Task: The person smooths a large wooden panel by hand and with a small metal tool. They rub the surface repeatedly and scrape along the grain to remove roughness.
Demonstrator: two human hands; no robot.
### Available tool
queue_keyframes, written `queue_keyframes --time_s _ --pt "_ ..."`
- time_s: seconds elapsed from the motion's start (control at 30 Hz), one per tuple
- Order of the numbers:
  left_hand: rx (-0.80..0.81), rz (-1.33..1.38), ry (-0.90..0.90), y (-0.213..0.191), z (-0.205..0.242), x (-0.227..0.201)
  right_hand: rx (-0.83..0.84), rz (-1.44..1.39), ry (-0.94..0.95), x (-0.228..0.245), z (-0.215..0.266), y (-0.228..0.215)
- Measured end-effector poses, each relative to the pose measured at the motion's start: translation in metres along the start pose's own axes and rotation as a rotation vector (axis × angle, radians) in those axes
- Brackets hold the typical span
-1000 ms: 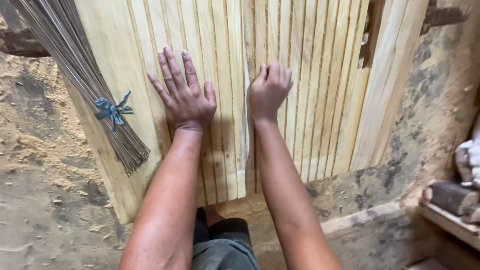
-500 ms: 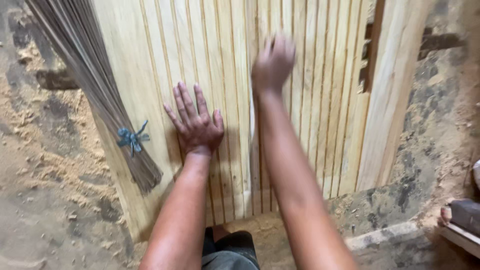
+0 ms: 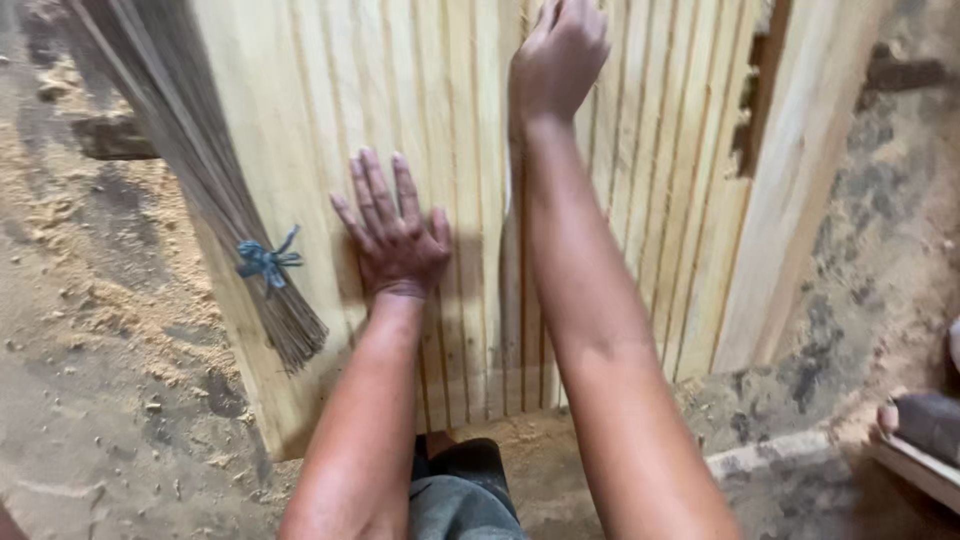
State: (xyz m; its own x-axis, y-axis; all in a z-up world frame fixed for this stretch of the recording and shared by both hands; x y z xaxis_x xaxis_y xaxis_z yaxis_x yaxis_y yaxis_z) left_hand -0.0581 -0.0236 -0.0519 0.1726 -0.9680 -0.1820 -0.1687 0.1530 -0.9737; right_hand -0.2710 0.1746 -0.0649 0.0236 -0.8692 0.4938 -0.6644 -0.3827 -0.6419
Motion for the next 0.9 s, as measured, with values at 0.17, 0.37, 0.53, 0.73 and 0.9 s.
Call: queue_keyframes --time_s 0.17,0.37,0.53,0.73,0.9 --pt "-0.03 -0.016 0.003 -0.002 -0.007 -0.003 0.047 0.11 -0.093 0.001 0.111 -0.122" --pt "0.078 -0.023 -0.015 0.0 -0.008 -0.002 0.281 0.16 0.155 -0.023 0.267 -0.264" --pt "0.166 -0.032 -0.036 -0.005 -0.009 -0.005 0.26 0.171 0.077 -0.025 0.3 -0.31" --pt "0.25 -0.051 -0.082 -0.01 -0.002 -0.009 0.211 0.132 0.113 -0.045 0.218 -0.203" --pt "0.232 -0.051 -0.073 -0.019 -0.008 -0.016 0.243 0.186 0.1 -0.039 0.253 -0.234"
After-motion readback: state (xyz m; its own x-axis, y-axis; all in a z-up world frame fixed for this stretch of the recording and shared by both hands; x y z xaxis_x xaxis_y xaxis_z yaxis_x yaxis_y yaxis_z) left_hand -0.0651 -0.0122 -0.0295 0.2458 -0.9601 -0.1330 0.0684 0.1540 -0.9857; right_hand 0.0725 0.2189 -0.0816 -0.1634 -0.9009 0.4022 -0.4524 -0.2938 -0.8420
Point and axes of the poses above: each hand's wrist, its own z-axis away from the middle knuckle, its own y-axis out of the palm, x = y × z, the point moved 8 cm from there along -z, towards the middle knuckle, and after that the axes turned 11 degrees about -x, right-handed, at the moved point
